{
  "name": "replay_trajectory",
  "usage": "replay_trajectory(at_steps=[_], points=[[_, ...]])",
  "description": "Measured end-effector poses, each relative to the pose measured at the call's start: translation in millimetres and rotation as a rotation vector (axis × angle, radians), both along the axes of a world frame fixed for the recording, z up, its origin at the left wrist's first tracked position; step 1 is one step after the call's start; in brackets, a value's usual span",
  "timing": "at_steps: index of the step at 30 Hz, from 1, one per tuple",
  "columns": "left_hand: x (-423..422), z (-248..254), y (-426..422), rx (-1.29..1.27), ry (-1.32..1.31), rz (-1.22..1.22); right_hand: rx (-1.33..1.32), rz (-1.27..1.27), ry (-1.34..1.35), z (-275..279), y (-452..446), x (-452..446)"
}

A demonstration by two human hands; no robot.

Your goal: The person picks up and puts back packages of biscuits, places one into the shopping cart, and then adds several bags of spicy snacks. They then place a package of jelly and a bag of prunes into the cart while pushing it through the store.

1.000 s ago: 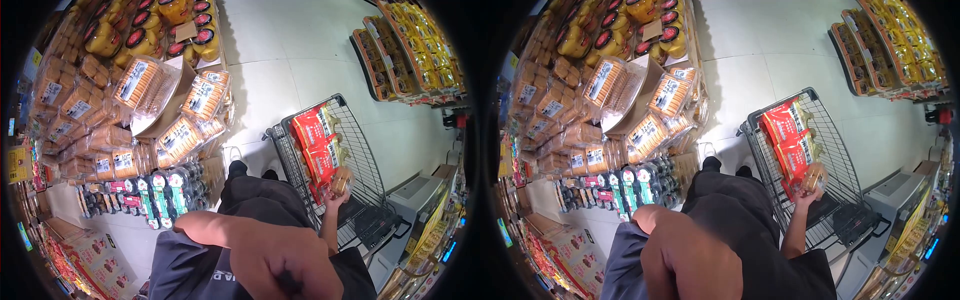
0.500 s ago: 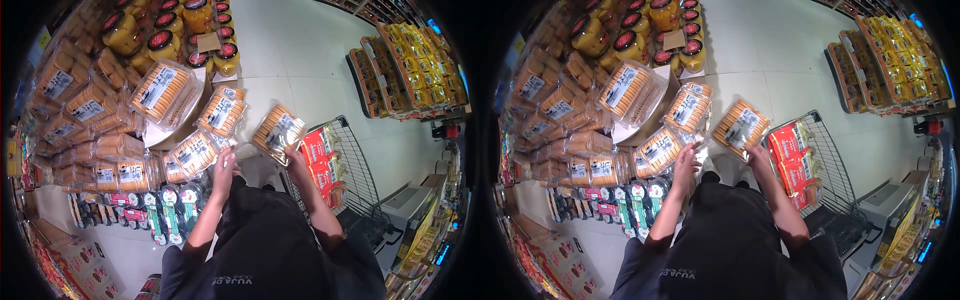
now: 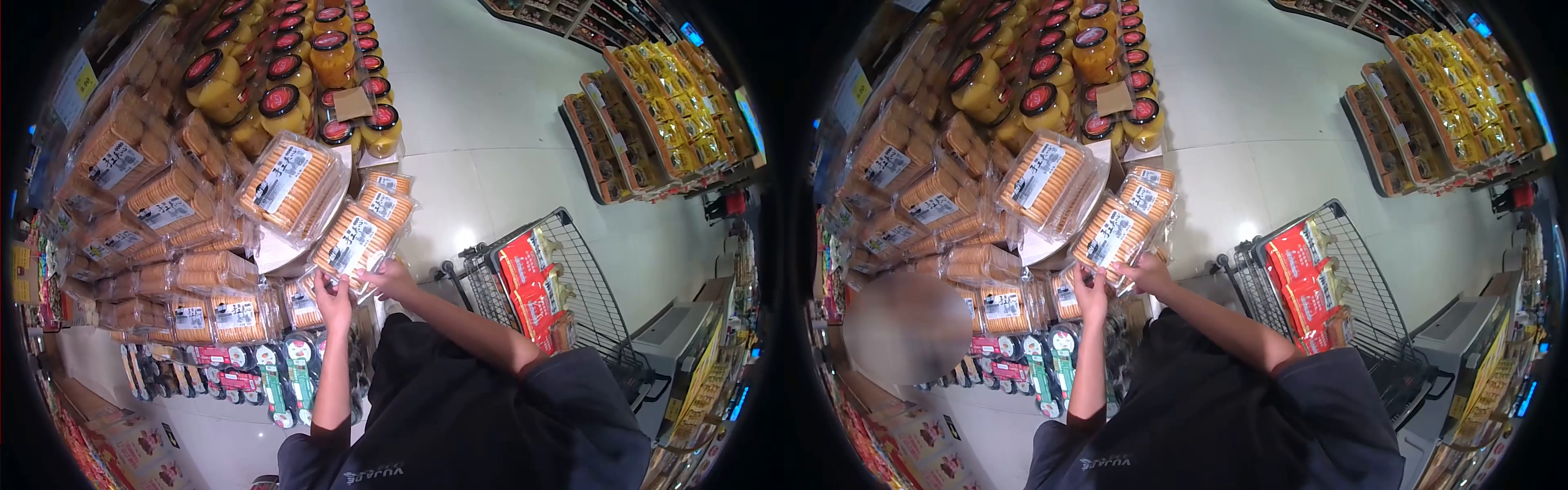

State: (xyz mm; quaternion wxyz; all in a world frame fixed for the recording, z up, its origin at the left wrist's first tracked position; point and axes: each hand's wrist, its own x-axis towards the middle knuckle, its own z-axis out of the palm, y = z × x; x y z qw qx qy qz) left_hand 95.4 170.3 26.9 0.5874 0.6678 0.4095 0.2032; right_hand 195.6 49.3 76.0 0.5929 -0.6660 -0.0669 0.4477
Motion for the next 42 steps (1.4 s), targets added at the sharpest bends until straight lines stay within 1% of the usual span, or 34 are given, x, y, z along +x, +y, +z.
replay_trajectory(at_steps=[1,2,4,5,6,8,9,10,11,12,14,15,16,17,18,19,20,22,23,24,25,26,27,28,29,30,33,34,35,36,38,39,40,42], points=[[-0.9,-4.1,-2.2,-0.013,-0.046,0.013,-0.034,-0.013,-0.074,-10.3,-1.0,0.1],[-2.4,-8.5,-1.4,0.027,-0.029,0.000,-0.032,-0.041,-0.075,-20.7,-5.7,1.2],[-1.3,-13.5,-1.1,-0.016,-0.123,-0.008,-0.181,0.068,-0.189,-28.4,-21.1,6.7],[-1.7,-12.8,0.7,-0.079,-0.126,-0.044,-0.133,0.015,-0.141,-28.6,-32.7,8.5],[1.1,4.6,-6.0,-0.066,-0.091,-0.015,-0.132,-0.016,-0.133,-28.7,-49.2,12.1],[0.7,5.7,-4.4,-0.005,-0.094,-0.056,-0.110,-0.225,-0.164,-29.6,-95.3,24.4],[-1.5,-0.9,-0.6,0.043,-0.022,-0.051,-0.168,-0.338,-0.266,-33.8,-123.9,32.5],[-5.5,-14.3,7.5,-0.039,-0.031,-0.039,-0.237,-0.459,-0.367,-41.8,-158.1,40.6],[-8.2,-18.0,12.1,-0.056,-0.056,-0.073,-0.323,-0.616,-0.458,-52.1,-196.2,46.1],[-7.3,-2.2,6.4,-0.100,0.012,-0.041,-0.423,-0.782,-0.548,-63.4,-237.3,47.0],[-10.0,-9.0,15.1,-0.060,-0.003,-0.067,-0.514,-1.139,-0.547,-80.4,-314.5,37.5],[-14.5,-13.5,19.8,-0.075,0.009,-0.050,-0.663,-1.192,-0.539,-98.9,-357.9,28.0],[-15.7,-20.3,18.2,0.009,-0.117,-0.045,-0.812,-1.236,-0.520,-122.4,-399.8,13.5],[-10.4,3.9,-0.5,0.298,0.050,0.040,-0.835,-1.290,-0.495,-150.8,-435.4,-4.9],[-14.5,9.4,-7.2,0.497,0.103,0.071,-0.977,-1.415,-0.425,-182.5,-466.4,-24.2],[-11.6,18.8,-23.3,0.555,0.057,0.000,-1.114,-1.526,-0.347,-200.5,-489.0,-42.1],[-12.1,29.4,-42.8,0.612,0.012,-0.063,-1.124,-1.555,-0.319,-207.5,-504.6,-58.4],[-2.4,53.7,-102.3,0.349,-0.045,-0.382,-0.539,-1.909,0.376,-219.9,-524.2,-86.0],[1.2,50.6,-129.6,0.292,-0.044,-0.537,-0.492,-1.858,0.458,-224.8,-532.6,-97.4],[4.9,49.3,-150.5,0.314,0.064,-0.722,-0.484,-1.872,0.476,-231.2,-537.5,-104.9],[7.8,42.0,-170.0,0.226,0.075,-0.901,-0.303,-1.967,0.506,-238.7,-542.2,-109.0],[7.6,35.2,-190.9,0.219,0.087,-1.022,-0.116,-2.052,0.531,-246.6,-548.6,-110.4],[8.6,37.2,-212.1,0.293,0.150,-1.139,-0.105,-2.061,0.549,-256.0,-555.6,-111.3],[5.5,35.8,-228.6,0.281,0.190,-1.185,0.006,-2.083,0.532,-266.3,-563.7,-110.3],[-0.8,35.6,-241.2,0.264,0.255,-1.201,0.121,-2.107,0.516,-278.5,-571.3,-108.6],[-10.3,23.5,-241.2,0.297,0.237,-1.237,0.140,-2.124,0.550,-285.5,-576.5,-106.7],[-32.3,19.0,-229.1,0.267,0.417,-1.224,0.225,-2.136,0.649,-291.0,-604.3,-88.8],[-36.9,19.0,-224.6,0.261,0.450,-1.221,0.286,-2.131,0.614,-295.6,-608.6,-87.1],[-44.4,20.6,-220.4,0.322,0.509,-1.207,0.346,-2.124,0.573,-300.0,-614.4,-83.5],[-51.8,17.4,-217.7,0.338,0.522,-1.210,0.356,-2.127,0.595,-304.0,-619.4,-79.7],[-71.6,4.6,-204.1,0.106,0.578,-0.949,0.454,-2.157,0.598,-313.2,-626.2,-71.3],[-81.8,-0.9,-194.0,0.082,0.594,-0.921,0.529,-2.229,0.637,-321.5,-630.4,-67.1],[-89.4,-1.3,-190.8,0.093,0.609,-0.909,0.528,-2.221,0.663,-332.9,-635.5,-65.4],[-100.2,-3.0,-192.5,0.033,0.630,-0.846,0.776,-2.343,0.783,-345.3,-647.8,-64.9]])
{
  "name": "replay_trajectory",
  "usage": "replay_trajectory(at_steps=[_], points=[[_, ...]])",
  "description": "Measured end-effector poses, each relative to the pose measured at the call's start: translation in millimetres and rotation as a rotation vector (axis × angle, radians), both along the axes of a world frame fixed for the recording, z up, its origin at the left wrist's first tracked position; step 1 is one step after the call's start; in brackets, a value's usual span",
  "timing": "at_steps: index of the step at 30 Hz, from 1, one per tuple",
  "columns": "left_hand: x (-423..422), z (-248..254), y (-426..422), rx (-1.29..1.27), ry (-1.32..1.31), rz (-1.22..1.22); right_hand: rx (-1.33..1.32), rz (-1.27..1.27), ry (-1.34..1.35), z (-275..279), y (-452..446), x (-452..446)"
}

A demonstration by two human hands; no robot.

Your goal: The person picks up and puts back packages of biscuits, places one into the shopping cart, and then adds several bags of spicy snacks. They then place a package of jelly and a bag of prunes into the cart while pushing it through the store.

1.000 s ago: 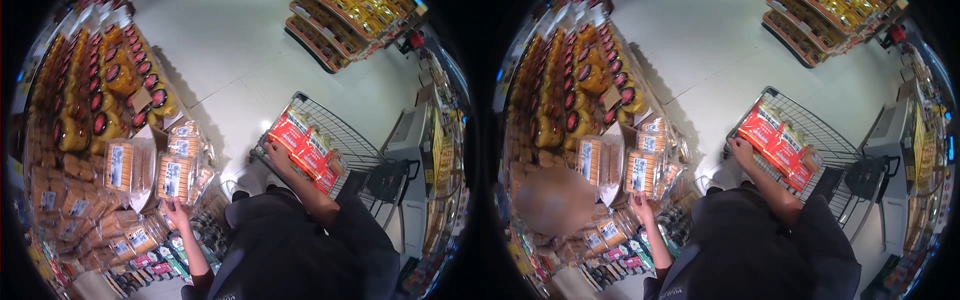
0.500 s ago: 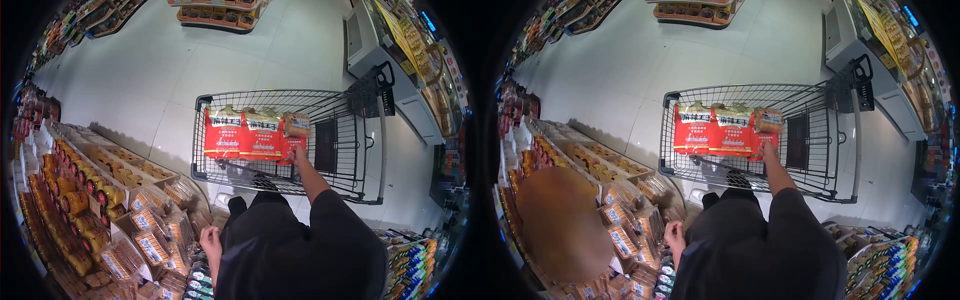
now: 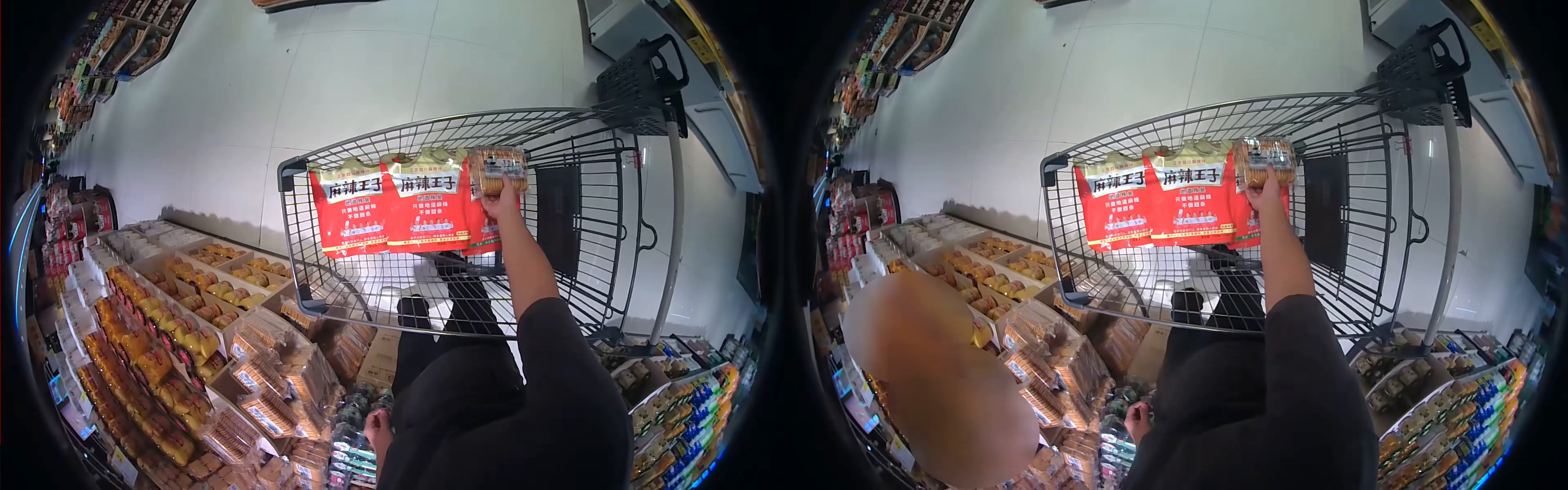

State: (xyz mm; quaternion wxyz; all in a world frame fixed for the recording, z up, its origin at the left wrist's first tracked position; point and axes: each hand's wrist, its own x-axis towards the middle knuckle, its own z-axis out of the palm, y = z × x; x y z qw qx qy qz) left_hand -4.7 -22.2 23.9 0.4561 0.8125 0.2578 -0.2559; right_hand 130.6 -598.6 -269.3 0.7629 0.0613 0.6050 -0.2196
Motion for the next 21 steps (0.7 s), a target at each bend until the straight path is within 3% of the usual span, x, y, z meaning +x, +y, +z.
replay_trajectory(at_steps=[3,6,8,10,12,14,17,21], points=[[-8.5,1.0,-7.7,0.037,0.007,-0.046,-0.015,-0.067,0.018,-24.0,-8.0,-15.6],[-1.4,-6.9,-16.1,0.028,0.002,-0.068,-0.003,-0.178,-0.026,-14.6,-23.2,-7.1],[3.7,-3.0,-19.2,0.009,0.027,-0.082,-0.026,0.085,0.083,-10.4,-23.2,-16.7],[16.7,3.8,-40.2,0.052,0.076,-0.066,0.047,0.056,0.157,32.0,-8.4,-11.9],[19.4,-8.5,-36.4,-0.011,0.004,-0.066,-0.157,0.034,-0.078,46.8,6.0,-10.2],[40.5,-4.5,-55.4,-0.046,-0.123,-0.224,-0.160,0.072,-0.072,58.5,17.6,-12.2],[79.3,36.3,-107.7,-0.092,-0.150,-0.217,-0.229,0.077,-0.104,126.5,57.2,-13.8],[129.1,56.3,-136.7,-0.501,-0.203,-0.125,-0.506,0.465,-0.444,229.8,140.5,-15.1]])
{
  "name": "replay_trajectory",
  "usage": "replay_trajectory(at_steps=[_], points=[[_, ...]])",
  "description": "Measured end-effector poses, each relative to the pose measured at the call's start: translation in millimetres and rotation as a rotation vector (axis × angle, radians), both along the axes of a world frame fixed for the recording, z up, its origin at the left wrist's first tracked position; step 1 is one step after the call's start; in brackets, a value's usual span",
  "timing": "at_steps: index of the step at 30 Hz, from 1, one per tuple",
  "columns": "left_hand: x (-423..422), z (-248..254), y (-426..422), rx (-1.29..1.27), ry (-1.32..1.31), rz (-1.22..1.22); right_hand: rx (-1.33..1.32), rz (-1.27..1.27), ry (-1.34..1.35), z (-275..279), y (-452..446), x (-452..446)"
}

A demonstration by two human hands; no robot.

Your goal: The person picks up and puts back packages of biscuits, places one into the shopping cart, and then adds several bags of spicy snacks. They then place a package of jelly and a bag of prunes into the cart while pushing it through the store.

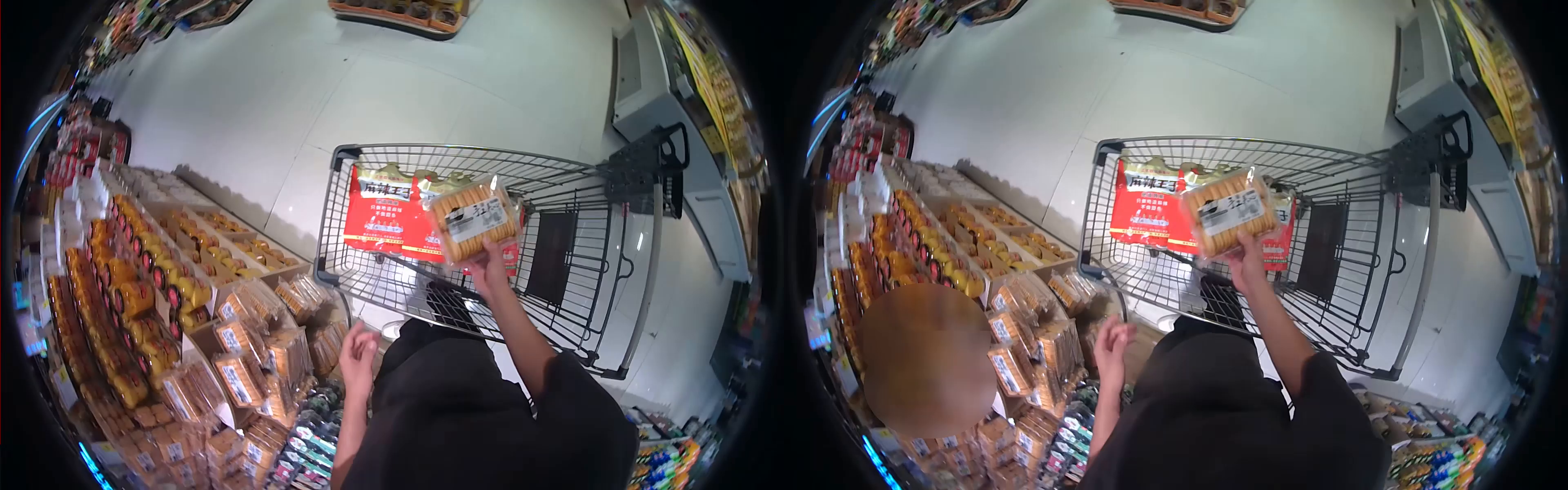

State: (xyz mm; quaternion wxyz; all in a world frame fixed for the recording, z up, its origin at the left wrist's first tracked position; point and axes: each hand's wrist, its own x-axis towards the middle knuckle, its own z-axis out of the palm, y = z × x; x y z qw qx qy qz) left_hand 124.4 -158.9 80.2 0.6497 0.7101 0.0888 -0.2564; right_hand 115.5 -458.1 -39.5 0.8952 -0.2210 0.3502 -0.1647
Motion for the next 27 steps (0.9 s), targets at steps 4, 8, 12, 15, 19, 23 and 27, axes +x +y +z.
replay_trajectory(at_steps=[4,8,12,15,19,23,27], points=[[38.8,19.9,4.2,-0.585,0.003,0.031,-0.040,0.379,-0.174,99.1,109.8,7.1],[22.2,22.3,60.4,-0.708,0.013,0.503,-0.074,0.732,-0.187,155.1,187.1,13.4],[7.4,71.2,134.5,-0.691,-0.274,0.768,-0.669,1.079,-0.307,205.1,219.9,38.6],[-13.0,113.0,185.3,-0.668,-0.405,0.927,-0.835,0.826,-0.622,289.4,231.4,55.9],[-45.2,150.3,240.3,-0.721,-0.477,1.053,-0.629,0.065,-1.519,436.0,287.7,11.7],[-75.7,163.9,267.8,-0.707,-0.552,1.105,0.282,0.158,-2.130,493.9,338.9,-11.3],[-101.6,156.3,277.8,-0.700,-0.594,1.104,0.513,-0.008,-1.898,506.1,366.1,-42.2]])
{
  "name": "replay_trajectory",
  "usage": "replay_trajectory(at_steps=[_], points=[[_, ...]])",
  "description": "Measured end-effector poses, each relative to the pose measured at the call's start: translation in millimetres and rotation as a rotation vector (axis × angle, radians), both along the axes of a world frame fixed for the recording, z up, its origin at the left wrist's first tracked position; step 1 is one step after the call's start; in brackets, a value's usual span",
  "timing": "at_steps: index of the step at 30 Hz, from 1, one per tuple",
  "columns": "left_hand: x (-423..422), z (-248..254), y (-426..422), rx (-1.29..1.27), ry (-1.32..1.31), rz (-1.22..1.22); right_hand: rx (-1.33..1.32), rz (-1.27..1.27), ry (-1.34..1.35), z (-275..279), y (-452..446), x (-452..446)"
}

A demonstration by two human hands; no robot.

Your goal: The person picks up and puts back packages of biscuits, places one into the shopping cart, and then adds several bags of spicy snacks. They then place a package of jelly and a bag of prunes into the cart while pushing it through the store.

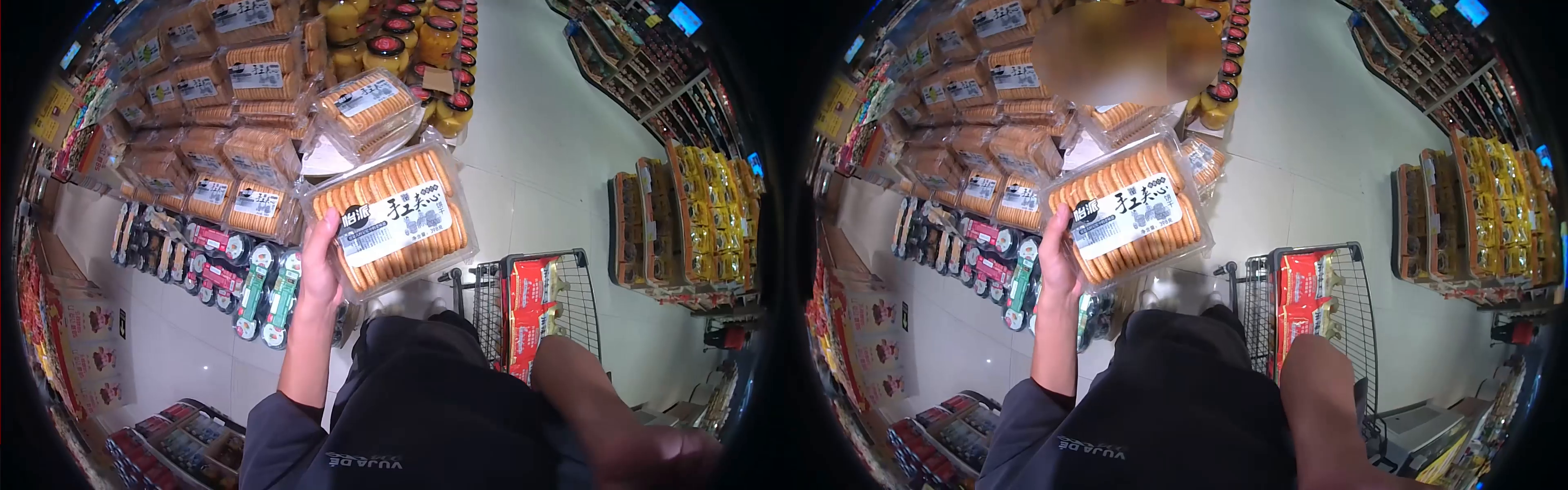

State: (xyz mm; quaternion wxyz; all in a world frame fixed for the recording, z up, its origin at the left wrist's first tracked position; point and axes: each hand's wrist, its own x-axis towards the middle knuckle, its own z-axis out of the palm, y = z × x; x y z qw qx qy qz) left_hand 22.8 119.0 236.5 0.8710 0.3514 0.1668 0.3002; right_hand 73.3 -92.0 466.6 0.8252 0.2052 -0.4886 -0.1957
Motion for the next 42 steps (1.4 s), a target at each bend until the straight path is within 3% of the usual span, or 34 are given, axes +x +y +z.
replay_trajectory(at_steps=[2,3,4,9,17,22,26,30,33,34,36,37,40,42], points=[[-7.4,-3.8,0.3,-0.011,-0.003,0.090,-0.631,-1.330,-0.080,-18.1,-59.1,16.1],[-11.6,-2.4,-0.6,-0.012,0.000,0.116,-0.761,-1.046,-0.121,-14.7,-53.1,9.5],[-13.7,-0.6,-1.7,-0.009,0.000,0.136,-0.753,-1.033,-0.131,-12.2,-59.8,12.8],[-19.7,3.5,-5.1,0.017,-0.019,0.207,-0.893,-0.092,-0.644,-2.2,-114.3,66.0],[-6.9,7.8,-24.2,0.055,0.037,0.217,-0.887,-0.116,-0.498,-23.4,-166.2,118.6],[10.7,9.1,-35.1,0.085,0.050,0.160,-0.883,-0.194,-0.398,-35.2,-139.1,135.9],[23.5,9.8,-41.6,0.090,0.090,0.163,-0.881,-0.221,-0.287,-52.6,-198.9,147.2],[29.4,12.9,-42.7,0.121,0.110,0.100,-0.877,-0.260,-0.185,-58.8,-159.4,156.6],[31.4,11.5,-43.9,0.139,0.163,0.167,-0.877,-0.298,-0.080,-53.6,-74.1,143.5],[32.1,9.7,-44.1,0.121,0.144,0.189,-0.883,-0.319,-0.053,-58.4,-84.0,144.4],[29.3,10.1,-40.1,0.136,0.154,0.143,-0.902,0.162,-0.167,-78.3,-38.0,149.7],[28.8,9.9,-40.4,0.107,0.179,0.167,-0.912,0.146,-0.155,-77.3,-28.4,139.7],[28.2,12.2,-41.9,0.151,0.246,0.163,-1.007,0.492,-0.299,-78.7,-15.8,111.3],[30.8,9.1,-47.5,0.138,0.239,0.158,-1.002,0.457,-0.288,-82.8,-26.6,109.6]])
